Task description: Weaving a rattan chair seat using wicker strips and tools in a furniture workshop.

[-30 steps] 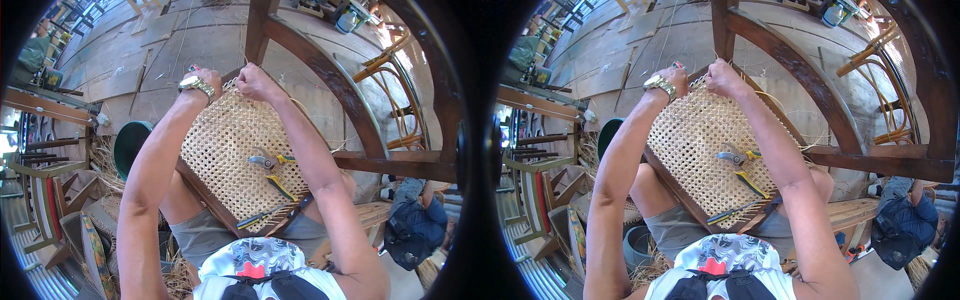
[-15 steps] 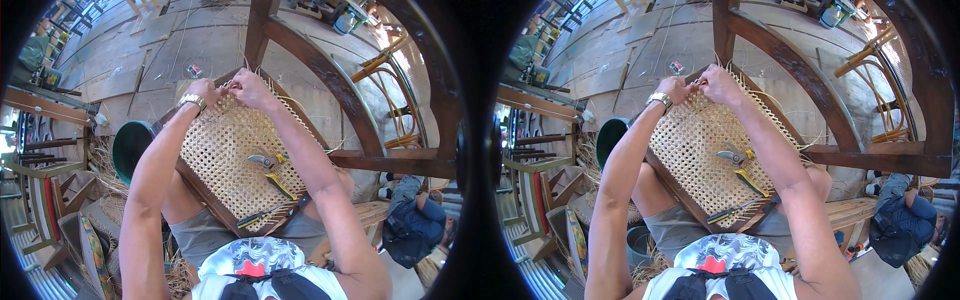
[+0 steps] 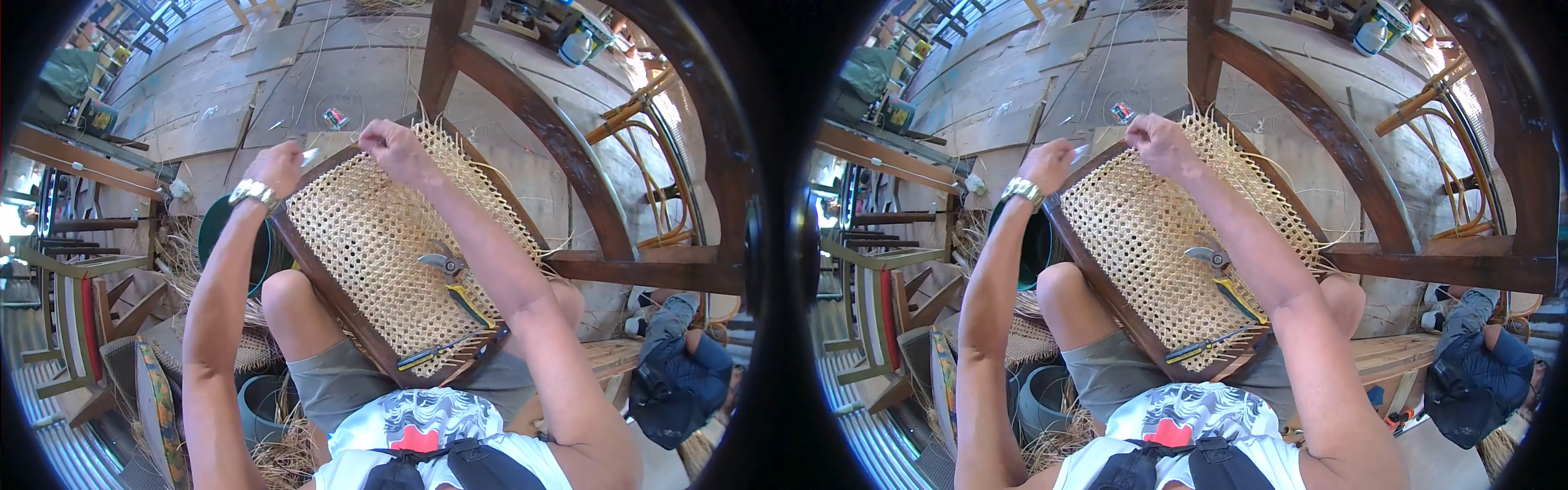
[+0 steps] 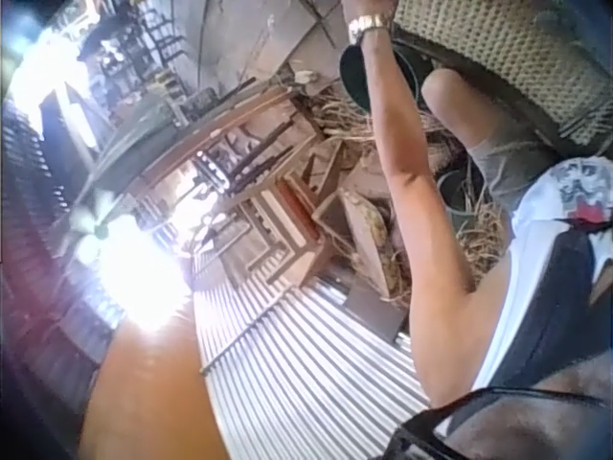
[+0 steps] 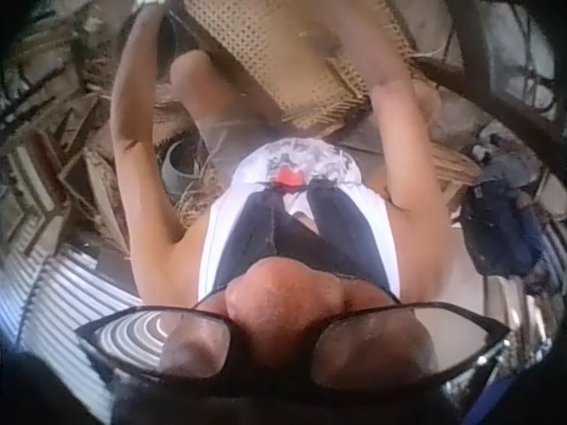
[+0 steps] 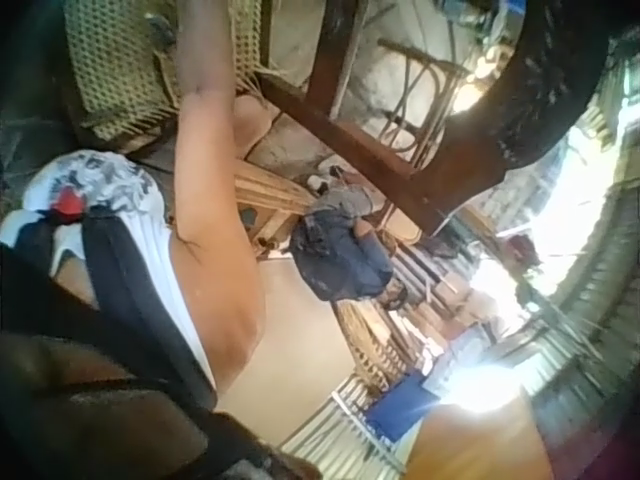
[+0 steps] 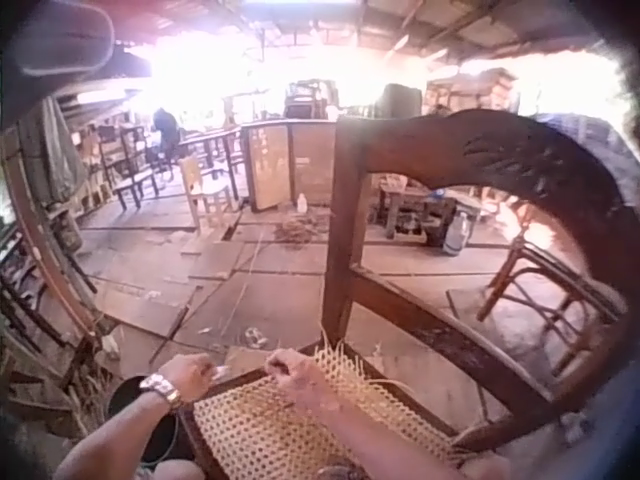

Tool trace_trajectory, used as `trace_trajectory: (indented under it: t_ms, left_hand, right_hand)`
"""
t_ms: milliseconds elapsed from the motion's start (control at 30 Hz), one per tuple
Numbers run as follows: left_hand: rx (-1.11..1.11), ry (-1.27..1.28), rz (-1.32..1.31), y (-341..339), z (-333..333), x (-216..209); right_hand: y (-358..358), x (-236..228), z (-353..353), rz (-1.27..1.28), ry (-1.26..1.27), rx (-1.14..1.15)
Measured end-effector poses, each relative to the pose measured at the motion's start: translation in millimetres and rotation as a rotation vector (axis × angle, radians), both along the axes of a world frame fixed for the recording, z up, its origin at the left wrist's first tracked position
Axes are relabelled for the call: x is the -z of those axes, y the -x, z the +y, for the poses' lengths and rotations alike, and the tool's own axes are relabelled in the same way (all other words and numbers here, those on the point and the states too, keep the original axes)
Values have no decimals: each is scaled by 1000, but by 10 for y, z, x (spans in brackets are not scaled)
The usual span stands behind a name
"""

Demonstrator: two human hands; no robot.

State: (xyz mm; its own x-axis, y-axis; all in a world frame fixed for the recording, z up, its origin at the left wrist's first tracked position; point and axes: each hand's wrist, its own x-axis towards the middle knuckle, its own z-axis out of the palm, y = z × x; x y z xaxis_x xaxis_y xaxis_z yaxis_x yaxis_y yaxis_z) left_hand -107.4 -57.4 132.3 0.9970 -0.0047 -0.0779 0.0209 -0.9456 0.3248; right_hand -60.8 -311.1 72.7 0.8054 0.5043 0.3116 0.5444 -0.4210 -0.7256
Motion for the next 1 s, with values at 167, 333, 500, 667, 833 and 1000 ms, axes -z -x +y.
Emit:
trace_trajectory:
  t_ms: [167,333,500,667,833,1000]
  left_hand:
    - [23,-100,19,-128,-436,-183]
    - [-97,-188,75,-139,-329,-359]
    - [-52,-135,68,-103,-280,-250]
    - [-49,-119,52,-150,-273,-278]
    - [10,-17,21,-162,-407,-236]
    - [96,-134,98,-239,-784,-123]
  right_hand:
    - [46,-157,91,125,-23,27]
    - [60,-16,19,-2,150,-70]
    - [124,-54,123,-16,82,122]
    - [47,-1,129,-10,169,77]
    - [-136,-50,-44,465,-262,52]
    - [-220,-34,-16,480,-209,251]
